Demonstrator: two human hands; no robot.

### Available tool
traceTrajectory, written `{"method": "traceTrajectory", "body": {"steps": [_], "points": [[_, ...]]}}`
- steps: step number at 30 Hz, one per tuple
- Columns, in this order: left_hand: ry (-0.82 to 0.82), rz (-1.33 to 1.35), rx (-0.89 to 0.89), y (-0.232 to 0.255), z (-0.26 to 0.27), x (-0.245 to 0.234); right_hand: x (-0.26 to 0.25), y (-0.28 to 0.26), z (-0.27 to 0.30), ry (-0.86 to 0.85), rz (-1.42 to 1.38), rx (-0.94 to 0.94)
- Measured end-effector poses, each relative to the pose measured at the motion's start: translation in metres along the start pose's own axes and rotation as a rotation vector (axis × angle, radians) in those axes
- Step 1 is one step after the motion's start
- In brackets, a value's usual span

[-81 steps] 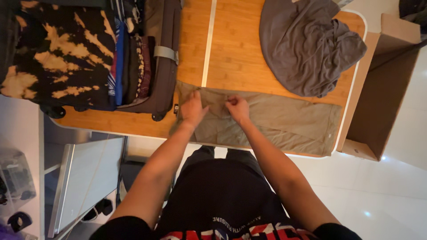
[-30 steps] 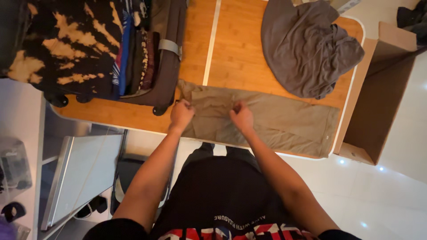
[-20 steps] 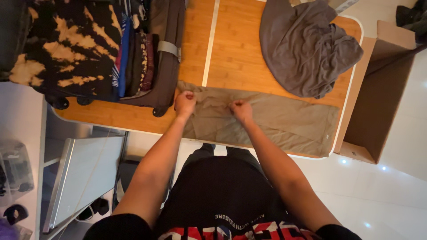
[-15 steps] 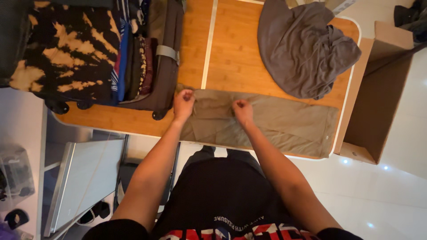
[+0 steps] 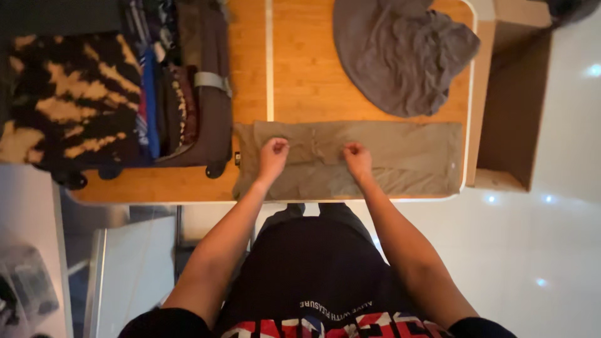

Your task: The person folds a shirt on a wooden table, smoothing out the fabric and folding the sleeves and sides towards the center.

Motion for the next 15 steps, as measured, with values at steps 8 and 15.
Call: {"method": "traceTrajectory", "body": {"steps": [8, 15], "points": [[-0.315, -0.149, 0.034, 0.003, 0.007, 0.086, -0.097, 0.053, 0.038, 0.248, -0.18, 0.13], [-0.521, -0.178, 0.102, 0.034, 0.029, 0.187, -0.187, 0.097, 0.054, 0.536, -0.007, 0.246]]}}
Point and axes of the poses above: each hand's wrist, its own z-axis away from the middle knuckle, its own x-axis out of the palm, y = z × x, the point moved 6 cm from there along -z, towards the middle knuckle, and after that the axes turned 11 degrees about y, right-handed, at the moved point
